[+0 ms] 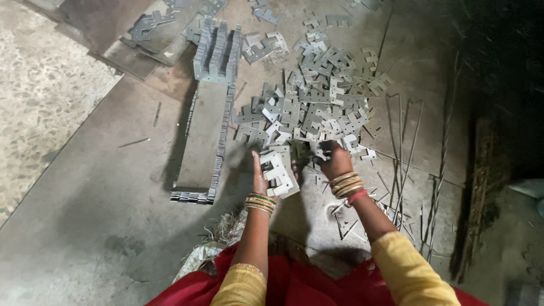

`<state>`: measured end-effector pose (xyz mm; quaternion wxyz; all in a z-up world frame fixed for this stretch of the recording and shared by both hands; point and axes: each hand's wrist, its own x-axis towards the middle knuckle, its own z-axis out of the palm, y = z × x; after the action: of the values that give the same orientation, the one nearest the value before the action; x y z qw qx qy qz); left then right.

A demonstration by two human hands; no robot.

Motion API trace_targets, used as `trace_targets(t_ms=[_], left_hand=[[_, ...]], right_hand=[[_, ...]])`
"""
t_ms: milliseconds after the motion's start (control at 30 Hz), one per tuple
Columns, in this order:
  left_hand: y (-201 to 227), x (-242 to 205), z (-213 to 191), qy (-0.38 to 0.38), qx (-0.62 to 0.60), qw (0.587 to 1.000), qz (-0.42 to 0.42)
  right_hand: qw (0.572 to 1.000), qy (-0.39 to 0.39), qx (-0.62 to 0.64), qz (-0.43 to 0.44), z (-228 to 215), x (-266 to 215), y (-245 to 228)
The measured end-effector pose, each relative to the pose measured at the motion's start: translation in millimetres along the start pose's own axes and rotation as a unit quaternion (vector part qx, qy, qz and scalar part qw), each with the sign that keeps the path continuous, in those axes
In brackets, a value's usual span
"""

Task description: The person sorts small metal brackets from a large pile on the floor, picking them up and stacking them into neat piles. The person uses both hands to handle the brackets and occasionally adjusts the stacks.

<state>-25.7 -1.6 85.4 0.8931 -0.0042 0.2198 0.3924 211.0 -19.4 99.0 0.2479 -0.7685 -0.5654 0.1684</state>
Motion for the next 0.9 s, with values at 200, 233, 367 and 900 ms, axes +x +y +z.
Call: trace_targets(t_ms=[200, 233, 367, 900], left_hand=[[1, 4, 6, 0.046, 0.016, 0.998, 0.048], [1, 4, 4, 0.037, 0.014, 0.998, 0.047], [-3, 9, -17, 0.019, -0.022, 1.0, 0.003], [-20, 25, -44, 0.036, 0.017, 0.995, -0.09]], right_hand=[[0.929, -0.075, -0.313, -0.185, 32, 13, 12], [0.922, -0.12, -0.325, -0.173, 34, 11, 9], [0.889, -0.164, -0.375, -0.208, 20, -15, -2], [0.959, -0.034, -0.27, 0.075, -19, -6, 19]])
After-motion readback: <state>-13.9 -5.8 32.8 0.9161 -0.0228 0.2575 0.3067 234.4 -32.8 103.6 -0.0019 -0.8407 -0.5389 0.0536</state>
